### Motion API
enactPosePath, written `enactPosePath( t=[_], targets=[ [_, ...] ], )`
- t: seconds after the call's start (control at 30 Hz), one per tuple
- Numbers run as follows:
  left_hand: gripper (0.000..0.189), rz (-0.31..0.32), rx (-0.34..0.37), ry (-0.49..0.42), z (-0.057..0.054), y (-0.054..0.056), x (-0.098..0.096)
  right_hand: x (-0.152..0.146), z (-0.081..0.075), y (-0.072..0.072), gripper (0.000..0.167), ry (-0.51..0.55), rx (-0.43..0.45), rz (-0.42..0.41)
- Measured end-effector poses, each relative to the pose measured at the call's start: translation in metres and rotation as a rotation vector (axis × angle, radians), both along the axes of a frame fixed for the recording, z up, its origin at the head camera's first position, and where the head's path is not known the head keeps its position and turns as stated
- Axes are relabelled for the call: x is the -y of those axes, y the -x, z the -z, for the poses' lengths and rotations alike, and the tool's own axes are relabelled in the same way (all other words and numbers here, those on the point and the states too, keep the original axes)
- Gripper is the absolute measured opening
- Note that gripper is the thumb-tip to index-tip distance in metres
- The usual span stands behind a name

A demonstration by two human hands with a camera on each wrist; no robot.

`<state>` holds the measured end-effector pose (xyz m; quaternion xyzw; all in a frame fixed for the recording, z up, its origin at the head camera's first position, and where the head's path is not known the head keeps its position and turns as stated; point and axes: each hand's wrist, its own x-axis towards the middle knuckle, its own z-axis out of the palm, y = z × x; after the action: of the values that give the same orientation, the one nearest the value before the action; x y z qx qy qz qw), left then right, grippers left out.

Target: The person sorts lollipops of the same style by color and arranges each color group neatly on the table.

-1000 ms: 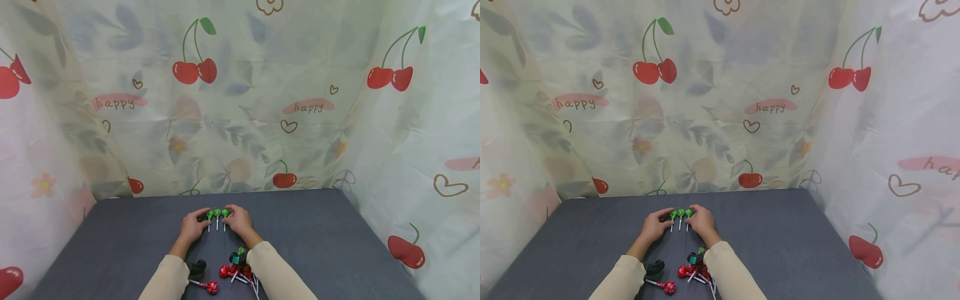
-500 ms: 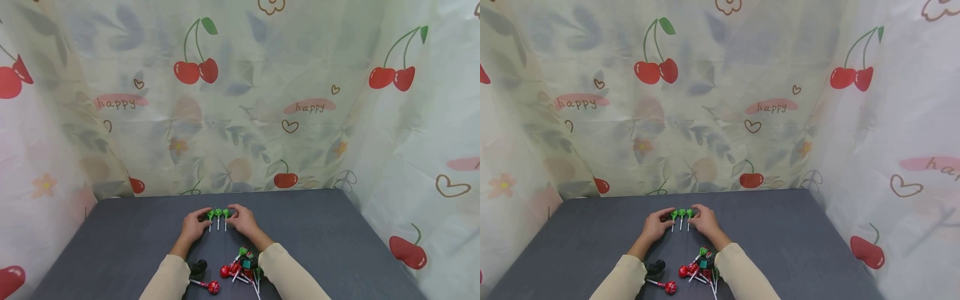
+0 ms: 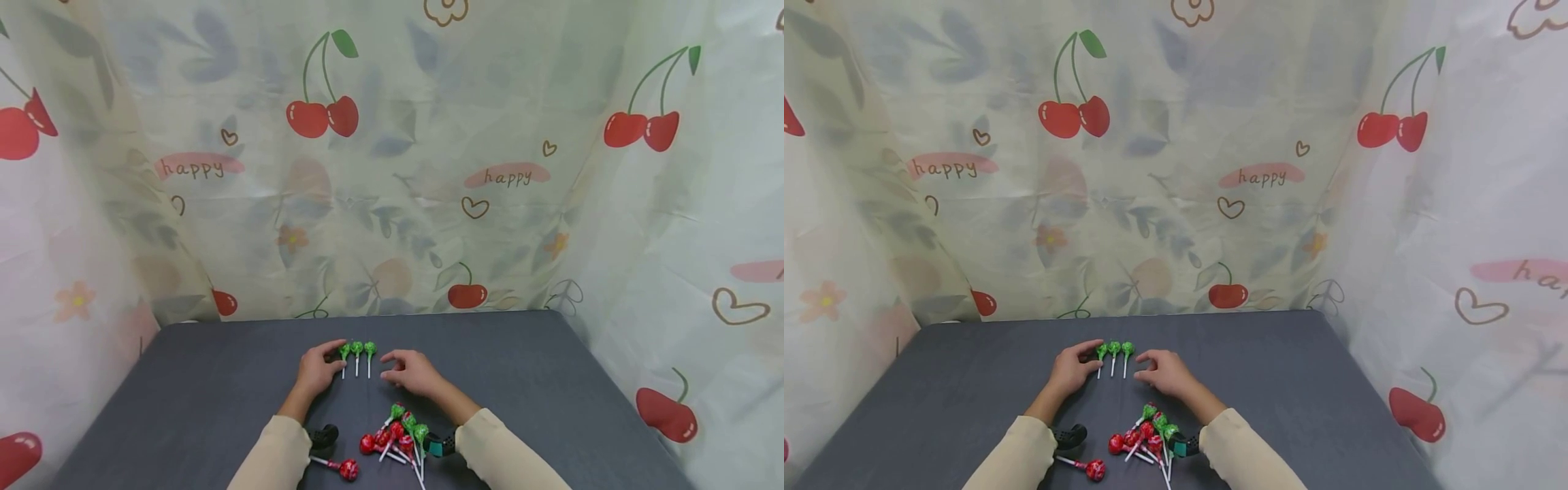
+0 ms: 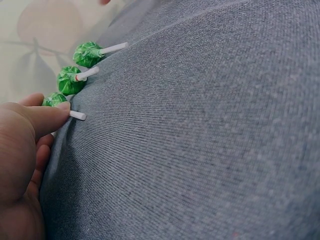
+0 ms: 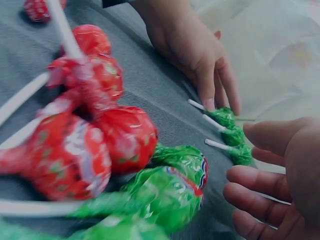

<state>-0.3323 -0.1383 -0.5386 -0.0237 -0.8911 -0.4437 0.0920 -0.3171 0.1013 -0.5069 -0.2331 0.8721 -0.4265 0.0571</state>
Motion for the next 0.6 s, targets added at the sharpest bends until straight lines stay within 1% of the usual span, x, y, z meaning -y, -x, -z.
enactPosePath(
  t=[0.13,0.27,0.47,0.6],
  targets=[
    [0.041,-0.003,0.001,0.002,0.000,0.000,-0.001,-0.008,-0.001,-0.010,0.032,-0.042,-0.020,-0.031],
    [0.041,-0.005,-0.003,0.004,0.000,-0.001,-0.001,-0.014,0.001,-0.020,0.032,-0.075,-0.029,-0.045],
    [0.041,-0.004,-0.005,0.009,0.000,-0.001,-0.001,-0.017,0.007,-0.029,0.030,-0.085,0.003,-0.050],
    [0.041,-0.008,-0.010,0.003,0.000,-0.001,-0.001,-0.018,0.009,-0.034,0.028,-0.078,0.026,-0.059]
  ],
)
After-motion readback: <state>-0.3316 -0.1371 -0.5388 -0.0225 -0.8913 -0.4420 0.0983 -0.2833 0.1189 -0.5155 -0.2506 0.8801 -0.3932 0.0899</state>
